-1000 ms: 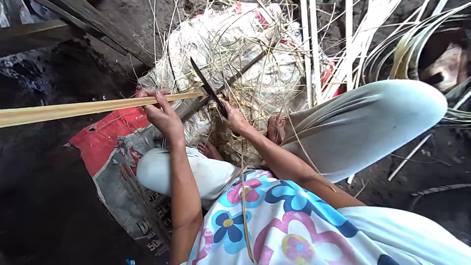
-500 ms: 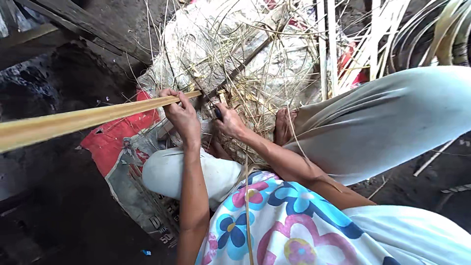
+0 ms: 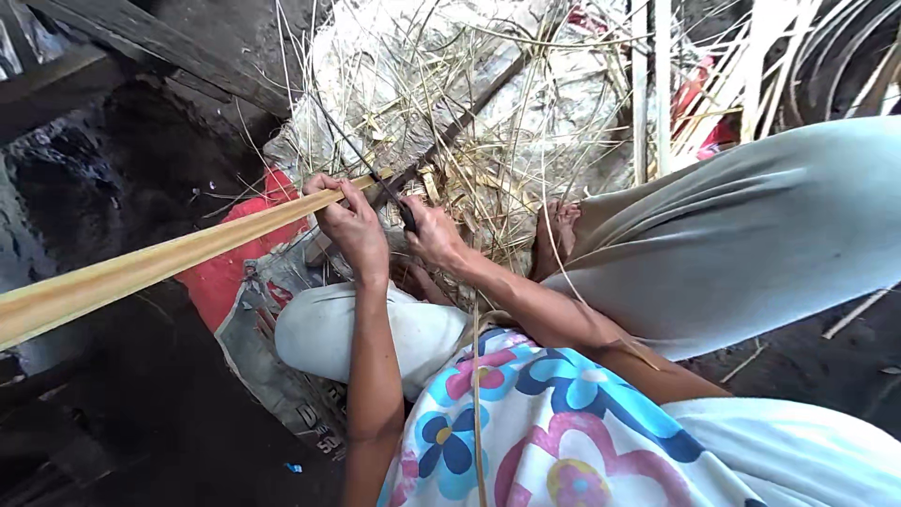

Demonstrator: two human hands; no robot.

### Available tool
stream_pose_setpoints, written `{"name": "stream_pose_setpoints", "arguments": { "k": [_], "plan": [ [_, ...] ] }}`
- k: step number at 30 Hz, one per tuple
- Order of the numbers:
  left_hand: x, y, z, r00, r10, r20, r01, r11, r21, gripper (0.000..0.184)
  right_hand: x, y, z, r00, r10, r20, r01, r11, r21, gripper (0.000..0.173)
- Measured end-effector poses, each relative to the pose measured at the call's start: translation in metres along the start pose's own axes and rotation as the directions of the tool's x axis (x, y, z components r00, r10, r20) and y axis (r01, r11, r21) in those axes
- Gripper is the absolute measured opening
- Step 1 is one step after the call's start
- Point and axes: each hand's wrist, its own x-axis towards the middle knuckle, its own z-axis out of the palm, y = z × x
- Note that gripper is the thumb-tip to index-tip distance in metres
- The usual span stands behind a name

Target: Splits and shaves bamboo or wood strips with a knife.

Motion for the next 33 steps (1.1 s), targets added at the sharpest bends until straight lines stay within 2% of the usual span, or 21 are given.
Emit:
{"name": "stream_pose_setpoints", "arguments": {
  "k": [2,4,6,8,9,10,11,13,14,16,18,19,21,22,24,26,27,30,32,33],
  "plan": [
    [0.008,-0.005,0.014,0.995,0.004,-0.098,-0.004,1.0,-0.002,0.012,0.004,0.004,0.003,0.995,-0.08,-0.051,0.08,0.997,0.001,0.054],
    [0.009,-0.008,0.017,0.989,-0.007,-0.146,0.008,1.0,0.005,0.013,0.01,0.019,0.007,0.997,0.047,0.068,-0.047,0.999,0.01,0.056],
    [0.01,-0.004,0.011,0.996,0.009,-0.091,-0.006,0.999,0.035,0.013,0.017,0.02,0.004,0.99,0.103,0.096,-0.103,0.995,-0.006,0.056],
    [0.004,0.005,0.002,0.999,0.02,0.032,-0.023,0.995,0.095,0.016,0.007,0.007,0.001,0.999,0.04,0.025,-0.04,0.999,0.009,0.054],
    [0.006,0.004,0.006,0.999,0.031,0.007,-0.032,0.995,0.098,0.015,0.003,0.003,0.0,0.999,-0.036,-0.034,0.036,0.999,0.007,0.053],
    [0.01,-0.001,0.015,0.996,0.044,-0.076,-0.038,0.996,0.078,0.014,0.006,0.006,0.0,0.996,-0.077,-0.046,0.077,0.997,-0.005,0.053],
    [0.01,-0.004,0.019,0.992,0.04,-0.123,-0.033,0.998,0.059,0.013,0.009,0.012,0.001,0.999,-0.034,0.005,0.034,0.999,-0.02,0.055],
    [0.009,-0.004,0.014,0.995,-0.001,-0.104,0.003,1.0,0.024,0.012,0.017,0.022,0.001,0.982,0.149,0.116,-0.143,0.988,-0.06,0.055],
    [0.011,-0.002,0.011,0.997,-0.021,-0.072,0.022,1.0,0.013,0.013,0.021,0.02,-0.001,0.976,0.181,0.125,-0.174,0.983,-0.064,0.055],
    [0.017,-0.005,0.015,0.994,-0.045,-0.104,0.046,0.999,-0.001,0.014,0.016,0.012,-0.003,0.986,0.135,0.095,-0.133,0.991,-0.029,0.053],
    [0.019,-0.003,0.019,0.992,-0.042,-0.119,0.046,0.999,0.027,0.015,0.014,0.012,-0.004,1.0,0.016,0.027,-0.016,1.0,-0.009,0.053],
    [0.018,-0.004,0.02,0.991,-0.035,-0.128,0.039,0.999,0.027,0.014,0.016,0.017,-0.003,0.998,0.033,0.046,-0.032,0.999,-0.019,0.053],
    [0.015,-0.007,0.016,0.992,-0.04,-0.122,0.039,0.999,-0.01,0.011,0.021,0.027,-0.001,0.971,0.195,0.138,-0.192,0.981,-0.036,0.054],
    [0.019,-0.007,0.017,0.991,-0.04,-0.127,0.036,0.999,-0.034,0.01,0.026,0.024,-0.005,0.964,0.221,0.149,-0.216,0.975,-0.048,0.054],
    [0.021,-0.006,0.017,0.993,-0.046,-0.113,0.042,0.998,-0.041,0.012,0.021,0.011,-0.011,0.97,0.197,0.142,-0.192,0.98,-0.044,0.055],
    [0.022,-0.003,0.019,0.994,-0.038,-0.103,0.038,0.999,0.003,0.012,0.018,0.008,-0.01,0.998,0.039,0.048,-0.039,0.999,-0.012,0.052],
    [0.021,-0.003,0.019,0.994,-0.031,-0.105,0.033,0.999,0.02,0.012,0.019,0.013,-0.007,0.999,0.01,0.032,-0.01,1.0,-0.007,0.051],
    [0.021,-0.007,0.014,0.993,-0.011,-0.119,0.011,1.0,0.004,0.012,0.029,0.027,-0.003,0.97,0.2,0.136,-0.192,0.979,-0.065,0.054],
    [0.023,-0.006,0.016,0.993,-0.018,-0.118,0.02,1.0,0.012,0.015,0.026,0.016,-0.009,0.972,0.196,0.127,-0.188,0.979,-0.074,0.054],
    [0.022,-0.005,0.017,0.992,-0.009,-0.123,0.012,0.999,0.029,0.015,0.02,0.011,-0.009,0.986,0.137,0.093,-0.132,0.99,-0.058,0.053]
  ]
}}
